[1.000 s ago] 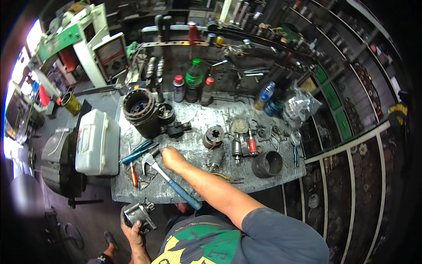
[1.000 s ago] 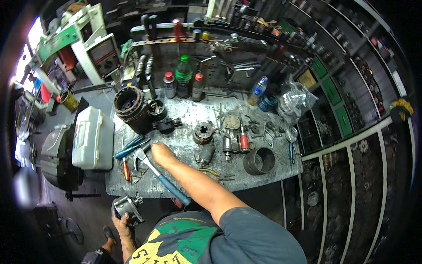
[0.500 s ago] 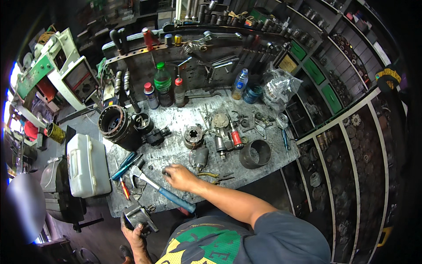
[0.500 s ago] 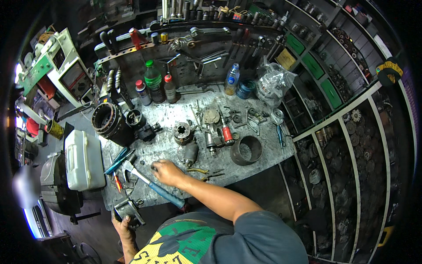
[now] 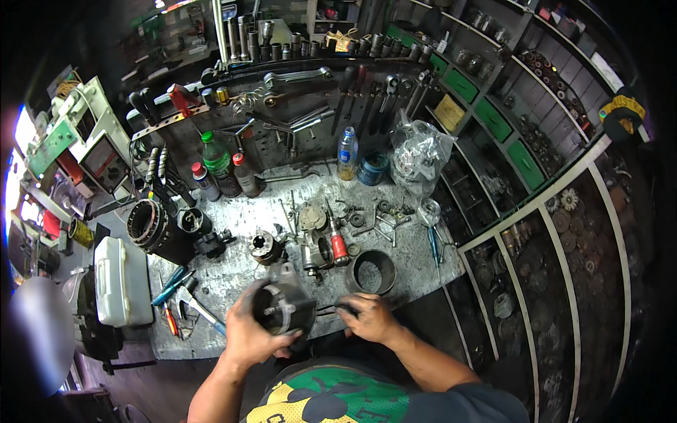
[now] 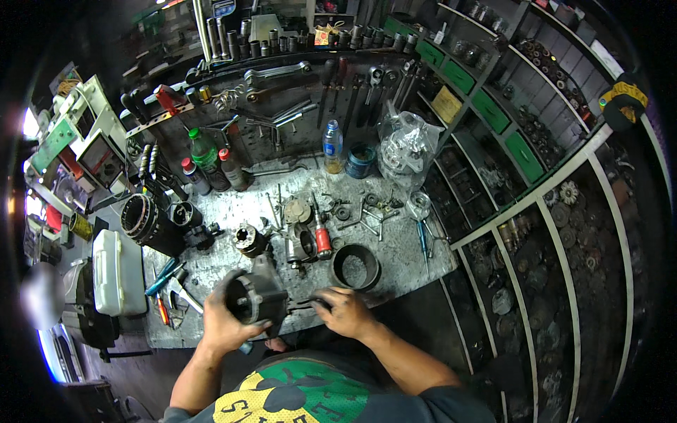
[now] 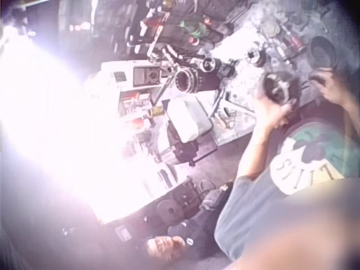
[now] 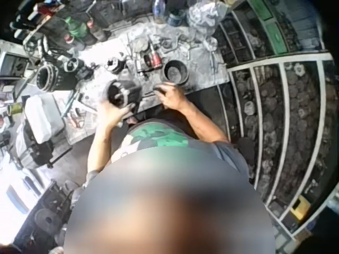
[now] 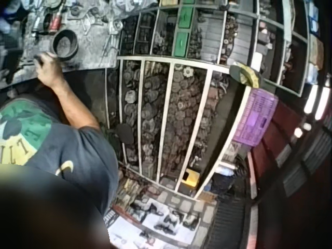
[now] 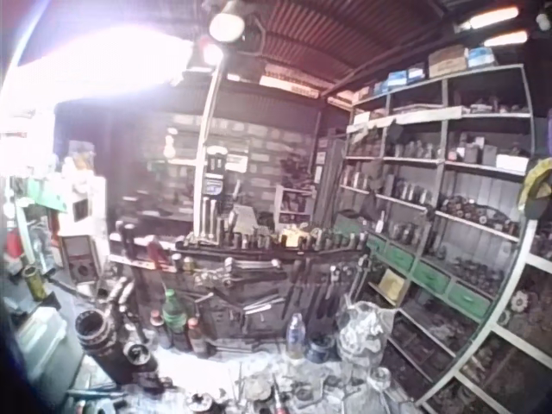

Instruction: The person disassembles a motorcycle engine component on a workbench, using pliers and a hammer to remove parts. They then move to a motorcycle on a lift and attach a part to the underside of the vehicle.

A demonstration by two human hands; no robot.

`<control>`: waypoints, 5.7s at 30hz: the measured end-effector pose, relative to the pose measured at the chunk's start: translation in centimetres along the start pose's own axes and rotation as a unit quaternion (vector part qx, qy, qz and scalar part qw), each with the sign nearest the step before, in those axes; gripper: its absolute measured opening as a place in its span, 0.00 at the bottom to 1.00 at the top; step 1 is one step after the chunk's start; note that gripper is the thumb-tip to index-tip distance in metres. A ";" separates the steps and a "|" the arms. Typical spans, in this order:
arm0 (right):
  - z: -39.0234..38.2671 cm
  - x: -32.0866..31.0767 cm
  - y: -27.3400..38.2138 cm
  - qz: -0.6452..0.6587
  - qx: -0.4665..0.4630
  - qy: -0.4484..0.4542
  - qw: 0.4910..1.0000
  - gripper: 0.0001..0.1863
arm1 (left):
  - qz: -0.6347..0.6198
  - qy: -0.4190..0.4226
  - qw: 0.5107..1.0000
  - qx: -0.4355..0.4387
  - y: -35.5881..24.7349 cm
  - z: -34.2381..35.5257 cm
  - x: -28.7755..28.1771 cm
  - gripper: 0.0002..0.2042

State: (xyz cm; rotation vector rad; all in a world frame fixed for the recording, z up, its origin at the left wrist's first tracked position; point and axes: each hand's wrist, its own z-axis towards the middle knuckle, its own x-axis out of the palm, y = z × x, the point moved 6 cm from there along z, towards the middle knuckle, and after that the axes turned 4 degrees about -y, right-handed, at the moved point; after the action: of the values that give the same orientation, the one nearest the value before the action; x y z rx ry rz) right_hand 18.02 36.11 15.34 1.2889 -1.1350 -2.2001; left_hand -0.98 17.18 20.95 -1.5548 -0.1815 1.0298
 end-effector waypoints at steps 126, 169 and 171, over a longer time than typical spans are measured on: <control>-8.3 -7.5 -23.9 -0.082 0.349 0.090 0.929 0.16 | 0.258 -0.021 0.958 -0.125 9.9 14.6 -4.0 0.22; -8.0 -7.9 -27.0 0.038 0.415 0.087 0.905 0.21 | 0.059 -0.079 0.995 0.016 5.1 -1.0 10.1 0.11; -7.9 -8.1 -26.6 0.008 0.392 0.069 0.917 0.22 | 0.053 -0.062 0.996 0.024 4.5 -0.9 10.6 0.11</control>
State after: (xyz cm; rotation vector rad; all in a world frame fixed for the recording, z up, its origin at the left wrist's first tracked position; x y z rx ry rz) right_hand 31.48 54.08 -2.92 1.6678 -2.0637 -1.6241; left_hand 4.02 21.92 11.68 -1.4696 -0.1602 1.2069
